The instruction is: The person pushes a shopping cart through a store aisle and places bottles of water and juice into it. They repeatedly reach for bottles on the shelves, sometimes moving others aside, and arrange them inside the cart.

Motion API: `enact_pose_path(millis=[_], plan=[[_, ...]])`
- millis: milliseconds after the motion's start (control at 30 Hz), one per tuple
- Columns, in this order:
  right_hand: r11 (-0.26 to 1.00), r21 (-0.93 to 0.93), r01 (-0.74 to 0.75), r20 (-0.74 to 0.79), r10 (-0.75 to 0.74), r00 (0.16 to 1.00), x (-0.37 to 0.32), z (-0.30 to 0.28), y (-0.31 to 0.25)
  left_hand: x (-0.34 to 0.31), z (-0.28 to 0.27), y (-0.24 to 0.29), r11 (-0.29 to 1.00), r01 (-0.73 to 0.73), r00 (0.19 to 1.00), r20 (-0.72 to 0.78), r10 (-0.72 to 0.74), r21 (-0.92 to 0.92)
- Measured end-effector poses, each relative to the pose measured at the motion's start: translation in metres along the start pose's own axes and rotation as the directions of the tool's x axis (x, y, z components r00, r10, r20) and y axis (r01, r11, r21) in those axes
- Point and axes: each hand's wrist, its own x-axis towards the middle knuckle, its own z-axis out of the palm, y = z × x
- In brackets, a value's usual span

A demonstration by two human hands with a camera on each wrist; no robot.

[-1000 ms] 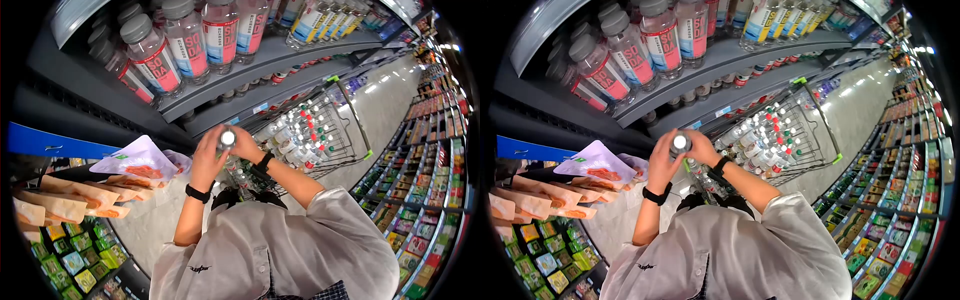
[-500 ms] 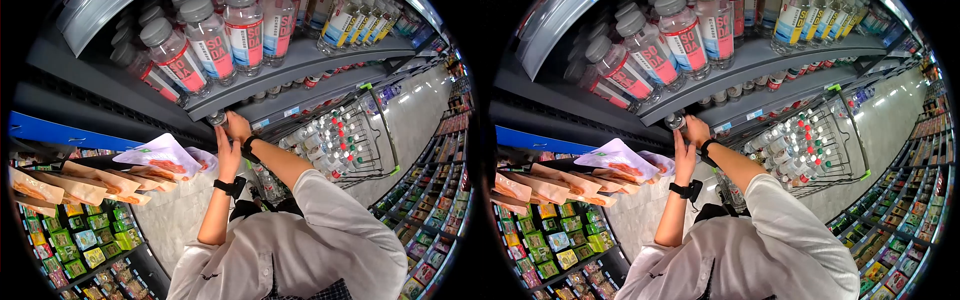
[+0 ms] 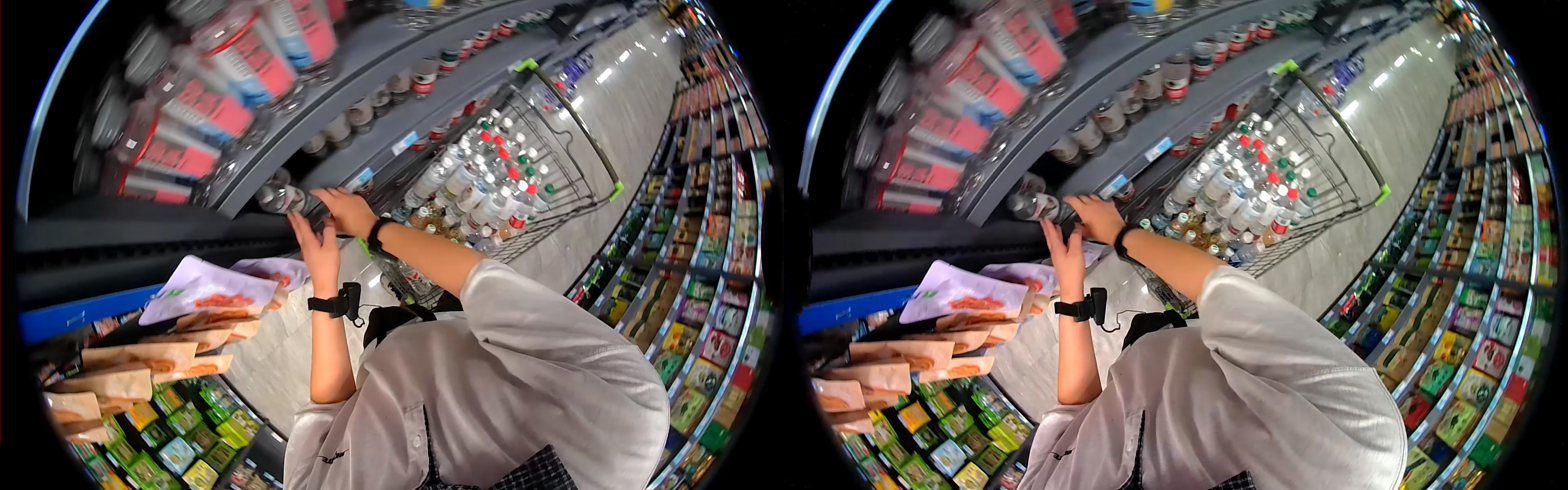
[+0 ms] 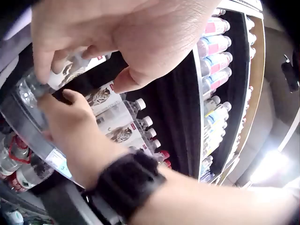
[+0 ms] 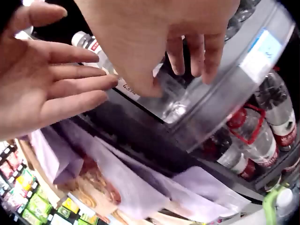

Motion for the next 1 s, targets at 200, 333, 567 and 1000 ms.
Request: enact_pose_path(millis=[200, 333, 567, 1000], plan=[[0.876, 0.196, -0.441, -0.125, 0.468, 0.875, -0.168, -0.059, 0.089, -0.023, 0.062, -0.009, 0.978, -0.068, 0.958, 0.285, 0.01, 0.195], [0.684, 0.268, -0.678, -0.17, 0.726, 0.666, -0.242, -0.091, 0.14, -0.032, 0.143, 0.014, 0.967, -0.136, 0.824, 0.567, -0.011, 0.216], [0.551, 0.442, -0.708, -0.094, 0.813, 0.574, -0.247, -0.097, 0.192, 0.036, 0.292, 0.015, 0.805, -0.524, 0.638, 0.754, 0.155, 0.278], [0.516, 0.47, -0.716, 0.112, 0.77, 0.628, -0.249, -0.089, 0.227, 0.023, 0.373, 0.0, 0.208, -0.817, 0.486, 0.836, -0.254, 0.538]])
